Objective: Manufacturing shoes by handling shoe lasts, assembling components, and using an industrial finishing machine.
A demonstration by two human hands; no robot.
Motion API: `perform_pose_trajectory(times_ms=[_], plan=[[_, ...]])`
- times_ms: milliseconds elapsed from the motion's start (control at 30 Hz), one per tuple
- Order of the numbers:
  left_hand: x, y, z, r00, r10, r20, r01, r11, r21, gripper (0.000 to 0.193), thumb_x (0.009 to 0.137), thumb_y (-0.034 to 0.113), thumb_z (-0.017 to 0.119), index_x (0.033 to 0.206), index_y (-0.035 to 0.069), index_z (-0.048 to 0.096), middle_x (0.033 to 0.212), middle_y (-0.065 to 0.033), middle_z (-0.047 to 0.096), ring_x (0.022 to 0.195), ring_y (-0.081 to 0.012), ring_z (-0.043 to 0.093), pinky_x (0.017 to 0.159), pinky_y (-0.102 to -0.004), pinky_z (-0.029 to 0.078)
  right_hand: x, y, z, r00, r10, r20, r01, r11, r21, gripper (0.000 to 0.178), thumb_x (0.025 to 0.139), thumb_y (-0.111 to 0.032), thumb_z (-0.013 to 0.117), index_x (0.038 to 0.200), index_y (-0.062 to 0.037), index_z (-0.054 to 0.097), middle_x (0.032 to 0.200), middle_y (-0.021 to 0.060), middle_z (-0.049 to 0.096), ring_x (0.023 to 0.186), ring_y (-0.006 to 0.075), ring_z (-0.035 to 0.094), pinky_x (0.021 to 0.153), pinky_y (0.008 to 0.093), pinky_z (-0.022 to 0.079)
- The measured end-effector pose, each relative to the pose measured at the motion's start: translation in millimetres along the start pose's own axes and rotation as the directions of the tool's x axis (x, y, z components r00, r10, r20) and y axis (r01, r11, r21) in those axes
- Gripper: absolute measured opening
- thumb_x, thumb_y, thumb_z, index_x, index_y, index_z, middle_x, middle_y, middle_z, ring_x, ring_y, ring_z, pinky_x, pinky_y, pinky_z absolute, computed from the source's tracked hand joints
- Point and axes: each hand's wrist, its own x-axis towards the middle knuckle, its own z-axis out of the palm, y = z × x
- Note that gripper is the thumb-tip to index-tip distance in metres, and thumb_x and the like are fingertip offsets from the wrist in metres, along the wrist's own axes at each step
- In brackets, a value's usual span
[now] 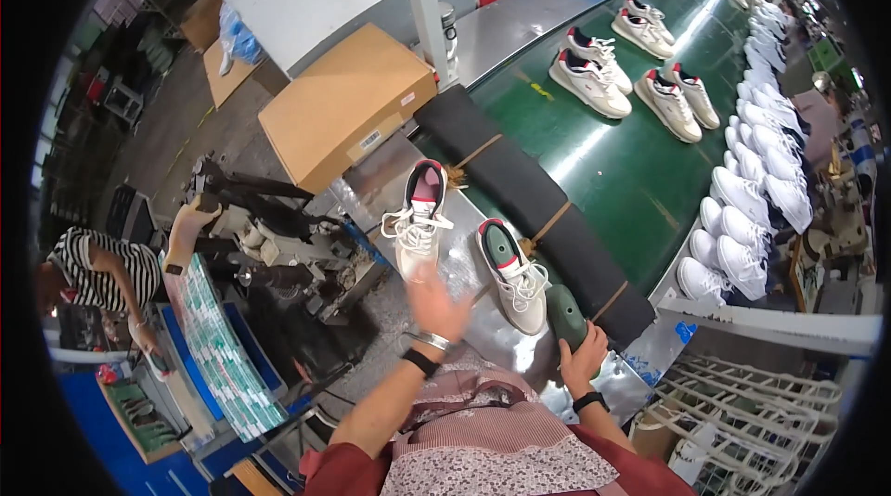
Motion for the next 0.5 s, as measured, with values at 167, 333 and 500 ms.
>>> perform_pose_trajectory(times_ms=[167,333,500], plan=[[0,66,107,0.765,-0.538,0.353,0.642,0.683,-0.35,0.096,0.065,0.038,0.091,0.136,-0.004,0.042,0.124,-0.0247,0.061,0.117,-0.0399,0.06,0.1,-0.0455,0.048,4,-19,-7,0.985,0.044,0.166,-0.054,0.997,0.055,0.074,0.077,-0.02,0.077,0.141,0.0006,0.046,0.134,0.0202,0.048,0.127,0.0402,0.045,0.106,0.0507,0.035],[-5,-1,104,0.792,-0.488,0.366,0.586,0.442,-0.679,0.055,0.069,0.026,0.086,0.11,-0.002,0.064,0.096,-0.0122,0.072,0.09,-0.0214,0.069,0.081,-0.0355,0.055,12,-28,-16,0.986,0.16,0.043,-0.158,0.834,0.529,0.071,0.092,-0.027,0.07,0.151,-0.0035,0.038,0.147,0.0167,0.047,0.135,0.03,0.047,0.112,0.0416,0.037],[-29,-20,-45,0.64,-0.105,0.762,0.735,-0.205,-0.646,0.031,0.091,0.019,0.068,0.114,-0.001,0.068,0.105,-0.008,0.073,0.097,-0.0163,0.068,0.087,-0.0299,0.052,61,-204,-40,0.886,-0.214,0.412,-0.379,0.18,0.908,0.075,0.096,-0.032,0.061,0.157,-0.0015,0.028,0.154,0.0176,0.041,0.14,0.0274,0.042,0.116,0.0384,0.033]])
